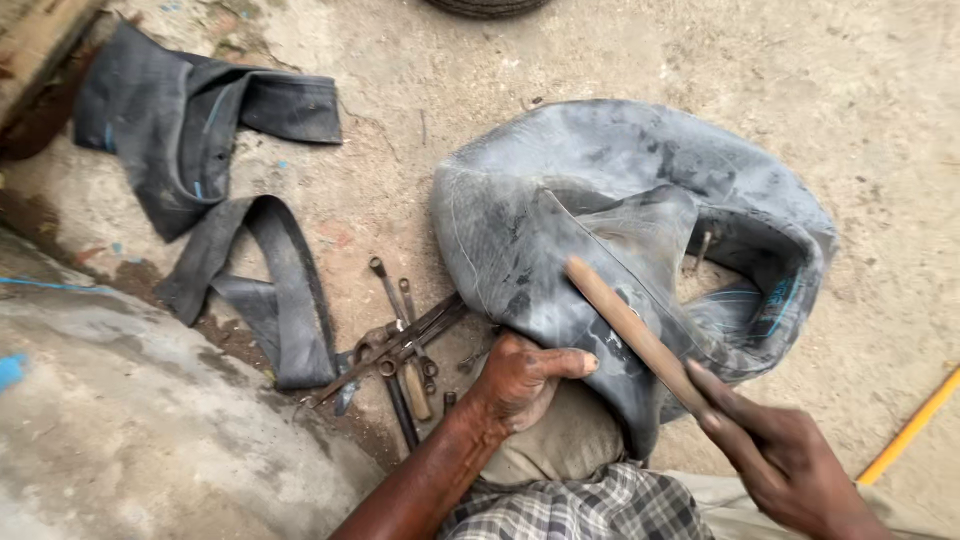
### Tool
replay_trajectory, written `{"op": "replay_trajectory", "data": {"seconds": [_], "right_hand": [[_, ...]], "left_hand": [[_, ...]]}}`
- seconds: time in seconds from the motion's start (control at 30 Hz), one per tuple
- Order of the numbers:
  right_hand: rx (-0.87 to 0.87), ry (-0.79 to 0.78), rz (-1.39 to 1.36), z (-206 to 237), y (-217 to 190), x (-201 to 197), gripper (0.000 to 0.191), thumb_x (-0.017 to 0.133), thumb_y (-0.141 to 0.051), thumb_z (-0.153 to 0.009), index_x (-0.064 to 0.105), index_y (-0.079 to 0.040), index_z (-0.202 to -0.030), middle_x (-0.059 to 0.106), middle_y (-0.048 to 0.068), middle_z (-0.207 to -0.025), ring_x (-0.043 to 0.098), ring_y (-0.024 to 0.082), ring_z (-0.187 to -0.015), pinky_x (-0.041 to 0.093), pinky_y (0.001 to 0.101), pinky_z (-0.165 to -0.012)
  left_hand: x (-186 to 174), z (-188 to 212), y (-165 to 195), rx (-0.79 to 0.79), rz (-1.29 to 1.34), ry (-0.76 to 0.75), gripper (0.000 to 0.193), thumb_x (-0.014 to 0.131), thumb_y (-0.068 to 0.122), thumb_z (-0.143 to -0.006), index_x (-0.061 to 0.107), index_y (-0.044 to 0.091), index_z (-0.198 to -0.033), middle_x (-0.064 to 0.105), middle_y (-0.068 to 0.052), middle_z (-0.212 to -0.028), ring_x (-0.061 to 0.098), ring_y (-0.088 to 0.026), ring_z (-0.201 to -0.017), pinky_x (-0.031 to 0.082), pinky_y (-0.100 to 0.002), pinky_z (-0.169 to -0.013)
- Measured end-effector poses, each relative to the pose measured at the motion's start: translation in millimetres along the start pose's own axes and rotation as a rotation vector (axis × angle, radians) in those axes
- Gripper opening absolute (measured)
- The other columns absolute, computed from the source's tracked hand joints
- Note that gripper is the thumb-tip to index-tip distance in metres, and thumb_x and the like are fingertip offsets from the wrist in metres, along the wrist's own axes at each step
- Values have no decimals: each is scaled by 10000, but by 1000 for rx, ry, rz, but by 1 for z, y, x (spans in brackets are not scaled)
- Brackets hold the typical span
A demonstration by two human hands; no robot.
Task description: The person uses a wooden mallet to repeatedly strike a specific area on the inside of a tire inner tube. The person holds the tube steady with one hand while striking it with the other. The task appears to be part of a tire repair process.
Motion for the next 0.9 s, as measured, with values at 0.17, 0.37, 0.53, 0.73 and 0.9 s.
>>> {"op": "replay_trajectory", "data": {"seconds": [0.17, 0.37, 0.53, 0.73, 0.9], "right_hand": [[299, -268, 277, -71, 22, 40, 470, 678, -315, -987, 610, -322, -1452, 831, 75, -980, 671, 274, -547, 547, 392, -612], [-6, 198, -189, -5, 8, -13, 419, 547, -162, -1026, 578, -55, -1430, 709, 203, -1269, 670, 189, -1137, 545, 354, -915], [370, -29, 46, 31, 32, 23, 520, 689, -176, -928, 644, -142, -1445, 745, 192, -772, 646, 110, -676, 563, 331, -662], [80, 31, 53, -68, 7, 27, 447, 672, -209, -935, 660, -116, -1373, 789, 158, -960, 712, 155, -663, 552, 326, -618], [346, 205, -240, 20, 35, 11, 477, 590, -171, -1045, 604, -40, -1503, 728, 228, -997, 659, 221, -840, 557, 389, -717]], "left_hand": [[16, -3, 13, 21, -55, -14, 342, 749, -80, -754, 711, -46, -1093, 746, -173, -1076, 741, -257, -1016, 587, -403, -975], [10, 15, 22, 231, 36, 7, 260, 781, -131, -828, 622, -40, -1011, 704, -174, -1061, 702, -266, -1021, 580, -432, -978], [-1, 1, 17, 198, 100, 69, 335, 751, -125, -763, 651, -59, -1076, 712, -136, -1044, 715, -249, -985, 595, -404, -951], [22, 5, 35, 241, 39, 8, 446, 693, -130, -728, 667, -40, -1164, 717, -114, -1074, 717, -225, -1001, 590, -377, -933], [6, 6, 26, 208, 20, 85, 342, 727, -146, -801, 657, -130, -1135, 705, -181, -1088, 699, -287, -987, 569, -403, -903]]}}
Point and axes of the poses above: each hand's wrist, its own z-axis away from the middle knuckle, its own x-axis out of the palm, y = z × x, the point moved 10 cm from there along -z, towards the middle knuckle
